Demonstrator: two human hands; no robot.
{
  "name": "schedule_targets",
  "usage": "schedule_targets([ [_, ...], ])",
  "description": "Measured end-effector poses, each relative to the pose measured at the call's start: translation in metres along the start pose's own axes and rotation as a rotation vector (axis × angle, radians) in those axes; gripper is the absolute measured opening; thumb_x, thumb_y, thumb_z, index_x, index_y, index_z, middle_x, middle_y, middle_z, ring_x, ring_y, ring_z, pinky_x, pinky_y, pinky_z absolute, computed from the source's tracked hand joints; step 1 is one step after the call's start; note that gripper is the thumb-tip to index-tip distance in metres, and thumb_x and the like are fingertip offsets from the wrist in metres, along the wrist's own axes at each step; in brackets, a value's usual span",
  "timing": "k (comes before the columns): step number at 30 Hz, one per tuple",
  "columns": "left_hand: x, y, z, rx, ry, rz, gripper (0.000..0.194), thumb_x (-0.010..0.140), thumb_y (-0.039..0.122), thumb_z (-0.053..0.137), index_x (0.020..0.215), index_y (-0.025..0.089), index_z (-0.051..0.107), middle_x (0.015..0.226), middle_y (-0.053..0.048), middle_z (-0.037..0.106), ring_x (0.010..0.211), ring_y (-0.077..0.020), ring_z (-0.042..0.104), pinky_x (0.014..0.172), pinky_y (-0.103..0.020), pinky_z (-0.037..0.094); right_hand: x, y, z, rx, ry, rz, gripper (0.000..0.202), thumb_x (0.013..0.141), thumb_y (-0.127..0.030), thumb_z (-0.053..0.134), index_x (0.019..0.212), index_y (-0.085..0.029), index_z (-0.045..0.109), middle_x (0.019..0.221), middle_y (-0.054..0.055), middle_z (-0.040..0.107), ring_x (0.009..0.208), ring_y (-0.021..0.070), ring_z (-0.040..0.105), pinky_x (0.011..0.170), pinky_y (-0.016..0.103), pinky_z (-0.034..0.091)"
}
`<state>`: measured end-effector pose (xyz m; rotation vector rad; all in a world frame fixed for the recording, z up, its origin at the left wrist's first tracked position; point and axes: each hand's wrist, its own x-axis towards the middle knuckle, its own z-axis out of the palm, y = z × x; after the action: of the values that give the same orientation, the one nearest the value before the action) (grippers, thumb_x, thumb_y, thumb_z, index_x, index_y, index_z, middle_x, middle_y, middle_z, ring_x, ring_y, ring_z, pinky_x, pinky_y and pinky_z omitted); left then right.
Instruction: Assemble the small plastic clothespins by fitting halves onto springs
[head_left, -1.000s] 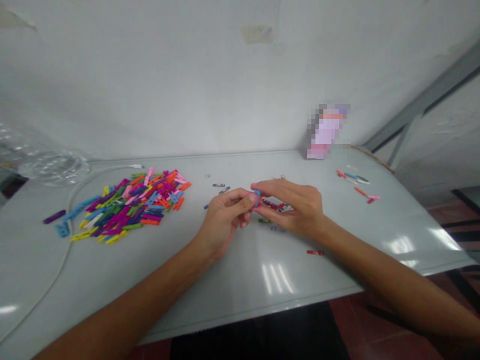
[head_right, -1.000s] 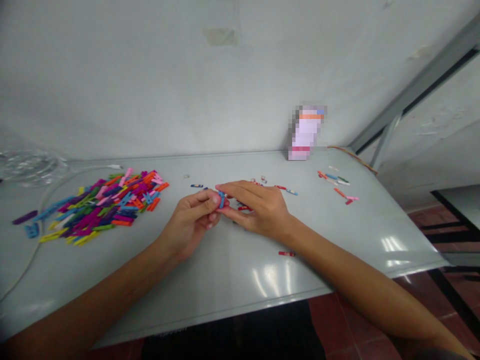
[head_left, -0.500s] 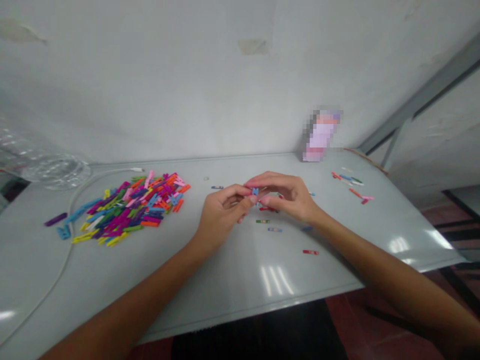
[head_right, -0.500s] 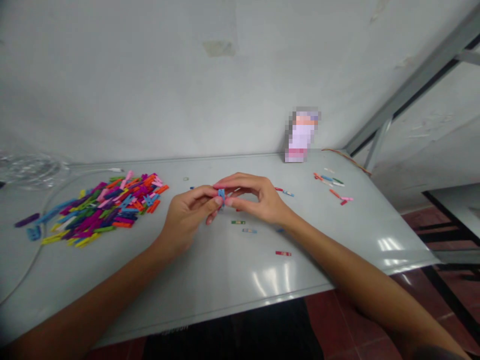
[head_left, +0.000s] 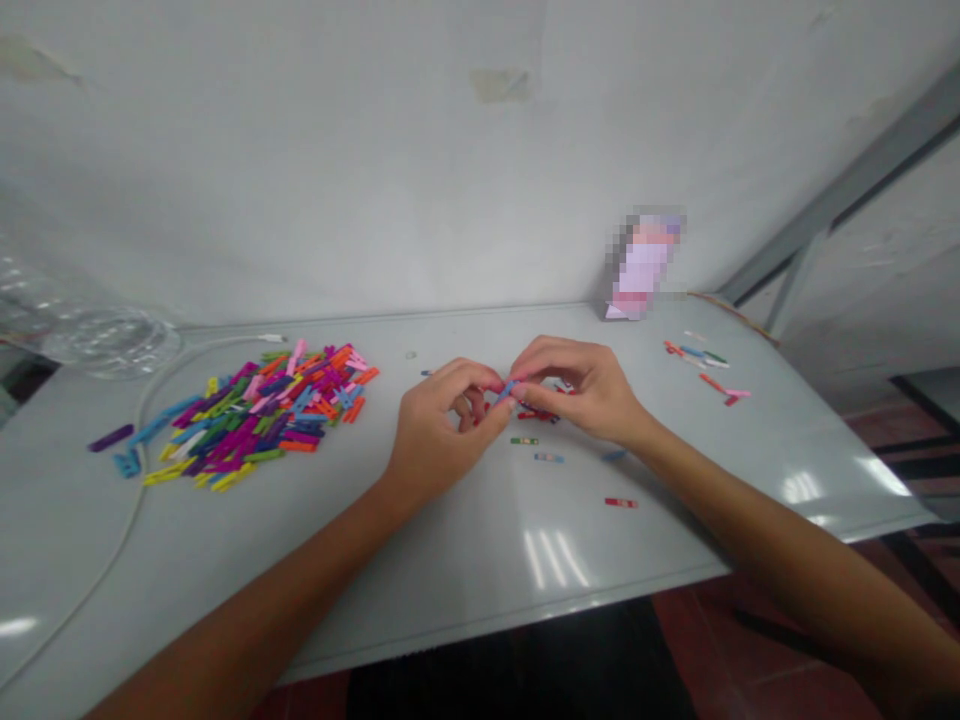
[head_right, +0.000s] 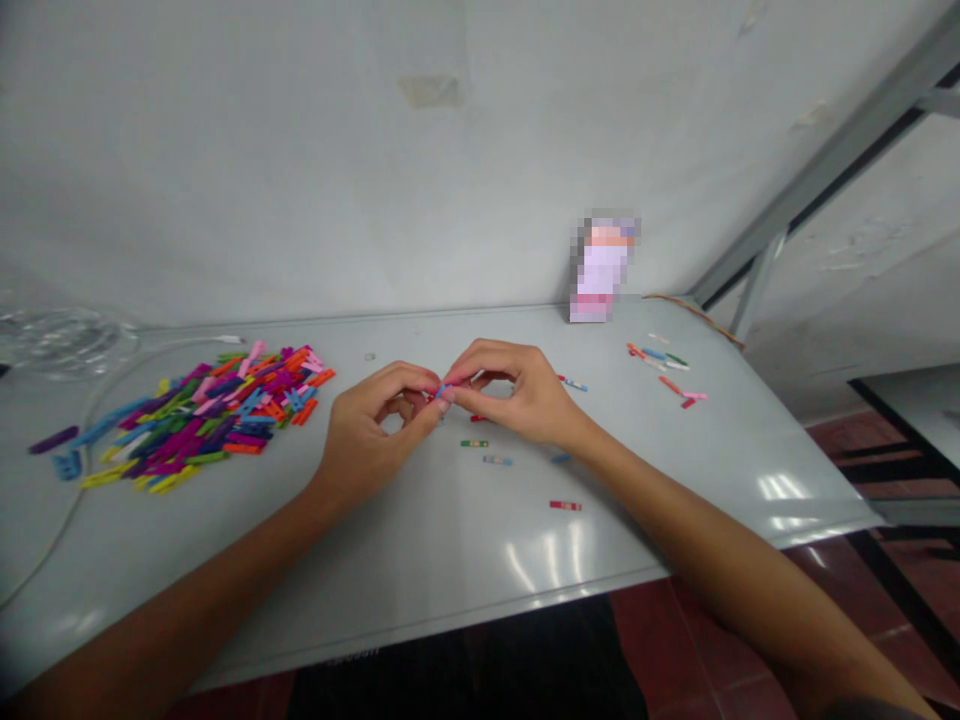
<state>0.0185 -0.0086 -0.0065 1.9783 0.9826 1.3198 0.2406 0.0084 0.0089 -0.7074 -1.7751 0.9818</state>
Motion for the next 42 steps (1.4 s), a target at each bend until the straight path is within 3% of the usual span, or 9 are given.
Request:
schedule_targets([
  [7, -0.001, 0.003, -0.001, 0.200, 0.084, 0.119, 0.006, 0.098, 0.021, 0.084, 0.103, 0.021, 0.079, 0.078, 0.004, 0.077, 0.058, -0.0089, 0.063, 0.059, -0.022, 0.052, -0.001, 0.004, -0.002, -0.026, 0.060, -0.091, 0.004, 0.099, -0.024, 0.088, 0.104, -0.025, 0.088, 0.101, 0.004, 0.080, 0.090, 0.0157, 0.075, 0.078, 0.029, 0.066],
  [15, 0.004, -0.004, -0.006, 0.344, 0.061, 0.345, 0.007, 0.101, 0.015, 0.081, 0.106, 0.018, 0.079, 0.086, 0.000, 0.078, 0.060, -0.0091, 0.060, 0.058, -0.024, 0.049, 0.002, 0.005, -0.011, -0.211, -0.072, -0.191, 0.013, 0.102, -0.029, 0.085, 0.112, -0.022, 0.084, 0.105, 0.006, 0.081, 0.090, 0.0168, 0.076, 0.082, 0.032, 0.066],
  [21, 0.005, -0.007, -0.007, 0.273, 0.043, 0.304, 0.009, 0.101, 0.017, 0.084, 0.109, 0.019, 0.080, 0.089, 0.001, 0.079, 0.059, -0.0077, 0.058, 0.058, -0.023, 0.049, 0.003, 0.008, -0.014, -0.284, -0.044, -0.223, 0.011, 0.105, -0.033, 0.081, 0.109, -0.023, 0.084, 0.100, 0.006, 0.083, 0.087, 0.0177, 0.075, 0.080, 0.032, 0.065],
  [31, 0.007, -0.005, -0.010, 0.240, 0.062, 0.235, 0.005, 0.106, 0.024, 0.078, 0.110, 0.025, 0.081, 0.097, -0.003, 0.083, 0.069, -0.0124, 0.070, 0.058, -0.024, 0.055, 0.001, 0.007, -0.009, -0.366, 0.076, -0.330, 0.009, 0.103, -0.032, 0.083, 0.109, -0.026, 0.086, 0.096, 0.005, 0.085, 0.083, 0.0200, 0.077, 0.077, 0.036, 0.066],
  [42, 0.007, -0.004, -0.011, 0.201, 0.086, 0.172, 0.008, 0.103, 0.028, 0.080, 0.108, 0.022, 0.083, 0.097, -0.004, 0.083, 0.070, -0.0132, 0.074, 0.060, -0.023, 0.060, 0.003, 0.005, -0.010, -0.396, 0.098, -0.348, 0.009, 0.103, -0.032, 0.080, 0.108, -0.026, 0.085, 0.096, 0.006, 0.086, 0.080, 0.0202, 0.077, 0.074, 0.037, 0.066],
])
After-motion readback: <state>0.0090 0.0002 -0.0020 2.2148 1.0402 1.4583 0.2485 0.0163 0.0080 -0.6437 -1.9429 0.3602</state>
